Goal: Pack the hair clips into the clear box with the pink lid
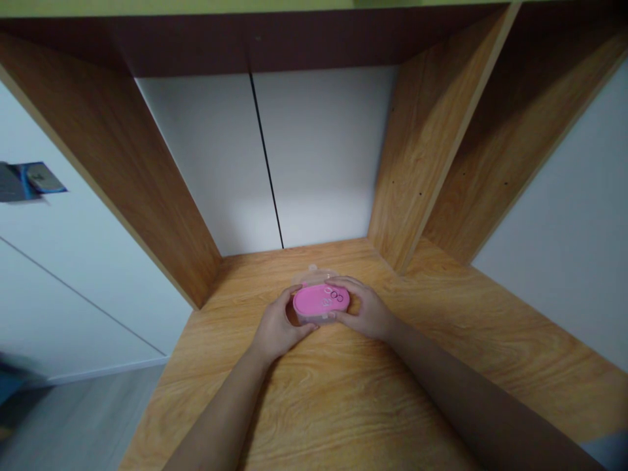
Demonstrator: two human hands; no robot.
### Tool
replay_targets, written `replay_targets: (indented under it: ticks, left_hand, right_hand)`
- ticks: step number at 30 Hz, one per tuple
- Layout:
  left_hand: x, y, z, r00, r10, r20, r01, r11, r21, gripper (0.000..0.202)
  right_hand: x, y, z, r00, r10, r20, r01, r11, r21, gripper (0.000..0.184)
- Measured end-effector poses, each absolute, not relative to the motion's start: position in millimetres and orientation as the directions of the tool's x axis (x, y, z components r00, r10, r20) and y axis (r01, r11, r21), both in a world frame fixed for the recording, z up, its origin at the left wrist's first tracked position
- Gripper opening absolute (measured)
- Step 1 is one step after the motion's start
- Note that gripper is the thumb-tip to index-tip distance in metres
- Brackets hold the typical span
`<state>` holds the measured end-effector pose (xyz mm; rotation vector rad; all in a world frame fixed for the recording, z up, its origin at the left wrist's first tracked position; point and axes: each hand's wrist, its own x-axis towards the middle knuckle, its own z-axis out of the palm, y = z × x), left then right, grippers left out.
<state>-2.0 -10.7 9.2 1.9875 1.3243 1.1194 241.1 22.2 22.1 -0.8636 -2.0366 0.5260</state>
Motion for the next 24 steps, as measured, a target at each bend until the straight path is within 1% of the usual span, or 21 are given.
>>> replay_targets:
  ticks: [5,8,11,19,24]
  left_hand:
    - [-0.4,-11.8,13.2,0.186,0.914,0.36,0.482,-0.404,0.777,0.076]
    - [-0.6,-11.1,13.5,0.192,0.914,0.357,0.47,-0.405,0.784,0.074]
    - [-1.7,-9.9,11.4,0.178,0.925,0.335,0.493,-0.379,0.783,0.076]
    - [-2.3,-11.8,10.8,0.174,0.932,0.318,0.514,-0.361,0.778,0.08]
    - [-2.4,-12.8,12.8,0.18,0.934,0.31,0.521,-0.358,0.775,0.078]
  right_hand:
    - [239.7,20.6,25.0,-0.364,0.739,0.567,0.316,0.671,-0.671,0.059]
    - [239.2,19.8,28.2,-0.336,0.746,0.574,0.312,0.664,-0.68,0.056]
    - [239.6,21.2,29.6,-0.282,0.766,0.577,0.324,0.643,-0.694,0.054]
    - [247.4,33.6,29.6,-0.036,0.792,0.609,0.432,0.562,-0.705,0.05]
    - [259.3,51.0,20.1,0.166,0.805,0.57,0.489,0.435,-0.756,0.05]
